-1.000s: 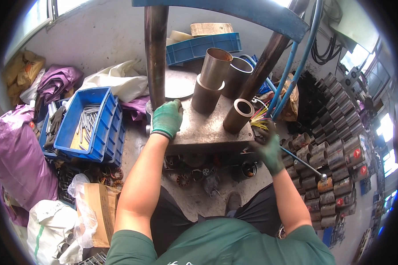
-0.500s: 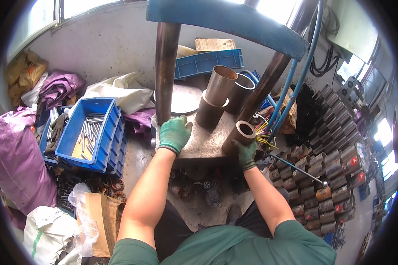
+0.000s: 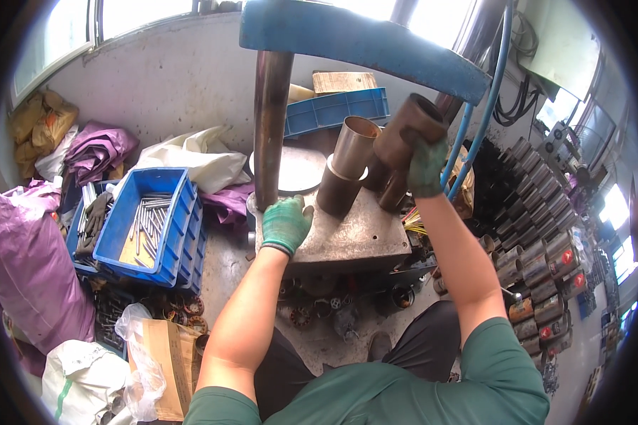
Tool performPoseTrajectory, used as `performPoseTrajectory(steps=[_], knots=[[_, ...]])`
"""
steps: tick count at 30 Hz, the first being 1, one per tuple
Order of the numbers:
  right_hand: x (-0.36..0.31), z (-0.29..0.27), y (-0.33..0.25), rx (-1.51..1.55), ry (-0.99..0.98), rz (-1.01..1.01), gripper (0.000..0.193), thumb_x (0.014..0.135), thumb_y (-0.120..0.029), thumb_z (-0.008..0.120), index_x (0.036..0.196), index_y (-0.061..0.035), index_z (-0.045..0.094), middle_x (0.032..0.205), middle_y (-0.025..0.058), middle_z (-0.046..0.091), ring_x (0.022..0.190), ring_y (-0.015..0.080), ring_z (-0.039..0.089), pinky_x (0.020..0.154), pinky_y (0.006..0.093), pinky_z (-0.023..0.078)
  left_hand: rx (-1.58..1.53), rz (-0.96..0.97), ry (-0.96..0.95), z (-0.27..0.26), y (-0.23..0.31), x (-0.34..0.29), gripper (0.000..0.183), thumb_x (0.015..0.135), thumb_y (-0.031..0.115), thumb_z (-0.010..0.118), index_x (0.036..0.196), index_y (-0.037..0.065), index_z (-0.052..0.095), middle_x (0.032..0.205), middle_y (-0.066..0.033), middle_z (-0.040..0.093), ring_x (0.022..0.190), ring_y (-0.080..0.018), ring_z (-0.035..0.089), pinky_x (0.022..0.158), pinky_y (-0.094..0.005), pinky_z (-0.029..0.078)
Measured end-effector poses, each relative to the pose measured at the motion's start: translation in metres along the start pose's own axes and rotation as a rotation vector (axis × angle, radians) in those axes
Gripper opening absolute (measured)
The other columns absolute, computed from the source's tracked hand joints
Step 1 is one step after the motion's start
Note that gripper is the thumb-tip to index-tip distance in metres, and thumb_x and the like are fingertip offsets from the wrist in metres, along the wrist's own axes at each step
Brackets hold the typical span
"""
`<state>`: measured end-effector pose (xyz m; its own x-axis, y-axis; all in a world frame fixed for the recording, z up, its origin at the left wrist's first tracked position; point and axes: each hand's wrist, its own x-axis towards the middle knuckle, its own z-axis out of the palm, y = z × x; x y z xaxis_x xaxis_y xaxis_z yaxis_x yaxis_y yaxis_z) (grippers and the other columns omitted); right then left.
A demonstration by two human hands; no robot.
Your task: The person places metal components into a pressing machine and operates a lever to press them together.
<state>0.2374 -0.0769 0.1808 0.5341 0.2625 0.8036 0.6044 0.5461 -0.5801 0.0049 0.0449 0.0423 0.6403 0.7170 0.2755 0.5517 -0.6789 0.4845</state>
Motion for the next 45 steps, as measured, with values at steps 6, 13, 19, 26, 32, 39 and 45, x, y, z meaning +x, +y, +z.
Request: performPoseTrajectory(steps=[6,13,19,26,32,39,45], knots=[[0.042,0.026,0.050,-0.205,-0.028,0.087,0.062,0.076,-0.004,0.089,0.132,-0.0054,0.064,0.123,0.0055,0.070,0.113,0.0208,0.065,0.101,0.0362,0.053,-0.003,0.000,-0.008,-0.001,0.000,0.000,0.034,0.100,0.037,0.065,0.110,0.006,0.075,0.104,-0.0215,0.076,0.101,-0.0382,0.074,0.094,-0.0486,0.057],[0.071,0.054,0.080,-0.393,0.056,0.069,0.066,0.069,-0.018,0.098,0.123,0.0001,0.065,0.120,0.0097,0.071,0.109,0.0210,0.066,0.100,0.0341,0.054,-0.002,0.036,0.030,0.010,-0.003,0.007,0.034,0.100,0.037,0.063,0.103,0.005,0.074,0.098,-0.0213,0.076,0.098,-0.0373,0.075,0.091,-0.0487,0.058],[0.049,0.088,0.054,-0.197,-0.106,0.096,0.064,0.071,-0.023,0.099,0.122,-0.0002,0.068,0.117,0.0108,0.074,0.105,0.0210,0.069,0.096,0.0348,0.056,0.011,0.011,0.042,0.015,-0.023,-0.003,0.033,0.100,0.037,0.064,0.103,0.005,0.074,0.097,-0.0215,0.076,0.096,-0.0378,0.075,0.090,-0.0489,0.058],[0.035,0.057,0.076,-0.316,-0.176,0.150,0.068,0.071,-0.034,0.097,0.122,0.0021,0.070,0.109,0.0141,0.079,0.099,0.0226,0.075,0.090,0.0360,0.060,0.012,0.031,0.037,0.016,-0.015,0.003,0.033,0.100,0.036,0.064,0.103,0.005,0.074,0.098,-0.0218,0.076,0.096,-0.0374,0.075,0.090,-0.0485,0.058],[0.016,0.024,0.073,-0.351,-0.246,0.257,0.056,0.087,-0.023,0.088,0.131,0.0021,0.065,0.121,0.0121,0.074,0.109,0.0191,0.069,0.098,0.0331,0.055,-0.072,0.073,0.136,0.024,-0.013,0.006,0.031,0.096,0.032,0.070,0.108,0.004,0.075,0.099,-0.0202,0.077,0.097,-0.0371,0.074,0.090,-0.0472,0.058],[-0.057,-0.063,-0.079,-0.584,-0.567,0.387,0.033,0.094,-0.028,0.077,0.101,0.0028,0.068,0.098,0.0143,0.072,0.085,0.0244,0.070,0.073,0.0395,0.055,-0.651,0.123,0.222,0.007,-0.050,-0.018,0.068,0.081,0.023,0.086,0.140,-0.001,0.061,0.129,-0.0200,0.070,0.121,-0.0334,0.068,0.107,-0.0408,0.053],[-0.062,-0.223,-0.162,-1.243,-1.067,-0.065,0.033,0.094,-0.034,0.070,0.081,-0.0036,0.066,0.083,0.0152,0.063,0.083,0.0353,0.063,0.078,0.0494,0.051,-0.606,0.033,-0.063,0.029,-0.103,-0.029,0.105,0.067,0.029,0.100,0.153,0.002,0.046,0.138,-0.0226,0.062,0.129,-0.0314,0.062,0.114,-0.0402,0.049]])
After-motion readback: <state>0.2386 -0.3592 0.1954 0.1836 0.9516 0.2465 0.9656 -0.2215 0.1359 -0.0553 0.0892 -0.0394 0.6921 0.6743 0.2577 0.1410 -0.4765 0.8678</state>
